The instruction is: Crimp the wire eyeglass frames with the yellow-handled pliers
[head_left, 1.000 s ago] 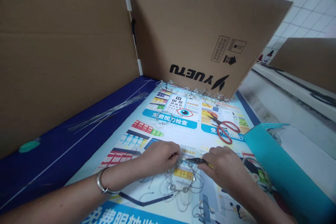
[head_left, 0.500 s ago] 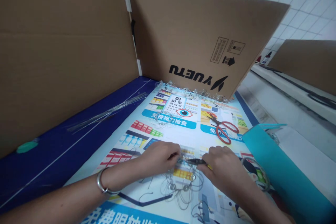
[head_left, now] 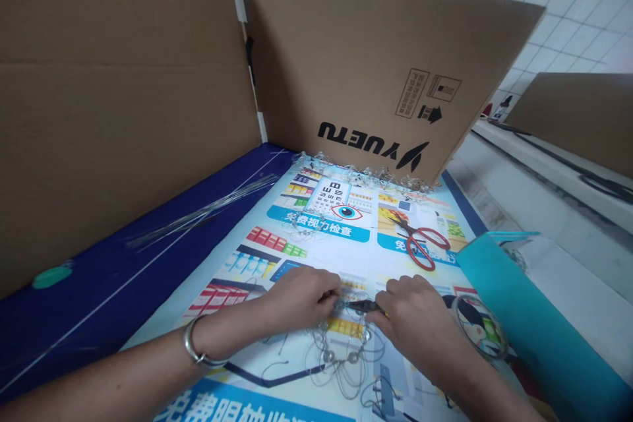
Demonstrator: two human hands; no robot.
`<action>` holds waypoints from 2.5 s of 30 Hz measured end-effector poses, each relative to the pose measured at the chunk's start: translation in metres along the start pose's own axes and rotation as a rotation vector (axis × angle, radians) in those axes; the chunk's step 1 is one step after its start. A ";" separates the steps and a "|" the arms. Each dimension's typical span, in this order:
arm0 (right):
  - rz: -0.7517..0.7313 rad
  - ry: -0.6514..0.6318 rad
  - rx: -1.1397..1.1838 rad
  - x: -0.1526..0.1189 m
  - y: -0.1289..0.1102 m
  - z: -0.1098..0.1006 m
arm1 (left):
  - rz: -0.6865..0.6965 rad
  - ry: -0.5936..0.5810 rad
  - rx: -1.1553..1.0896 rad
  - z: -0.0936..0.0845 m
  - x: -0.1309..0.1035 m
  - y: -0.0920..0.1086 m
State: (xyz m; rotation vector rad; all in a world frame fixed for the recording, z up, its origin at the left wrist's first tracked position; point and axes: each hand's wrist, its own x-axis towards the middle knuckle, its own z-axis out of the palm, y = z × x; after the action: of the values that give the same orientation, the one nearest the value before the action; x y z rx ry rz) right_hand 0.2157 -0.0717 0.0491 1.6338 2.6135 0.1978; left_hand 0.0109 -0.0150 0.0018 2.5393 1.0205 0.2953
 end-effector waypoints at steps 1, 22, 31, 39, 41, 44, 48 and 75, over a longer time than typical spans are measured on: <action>-0.002 0.009 -0.002 0.000 0.000 0.000 | -0.005 0.007 0.007 0.001 0.000 0.000; -0.037 0.102 -0.015 -0.004 0.006 0.006 | -0.087 0.057 -0.102 0.010 -0.001 0.003; -0.055 0.084 -0.025 -0.005 0.005 0.007 | -0.081 0.009 -0.068 0.002 0.001 0.006; -0.064 0.080 -0.026 -0.005 0.006 0.007 | -0.102 0.021 -0.065 0.004 0.000 0.005; -0.046 0.062 -0.023 -0.005 0.006 0.008 | -0.108 0.037 -0.078 0.004 -0.001 0.005; 0.006 0.024 -0.007 -0.005 0.007 0.008 | -0.118 0.061 -0.119 0.005 -0.001 0.004; 0.085 -0.032 0.024 -0.004 0.007 0.007 | -0.112 0.084 -0.149 0.008 -0.002 0.002; 0.159 -0.026 0.181 0.005 0.022 0.003 | -0.208 0.089 -0.032 0.008 -0.004 0.006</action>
State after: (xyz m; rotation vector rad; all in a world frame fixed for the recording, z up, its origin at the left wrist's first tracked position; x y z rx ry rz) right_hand 0.2338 -0.0576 0.0490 1.8886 2.5486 -0.0558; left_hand 0.0140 -0.0240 -0.0028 2.3844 1.2916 0.3652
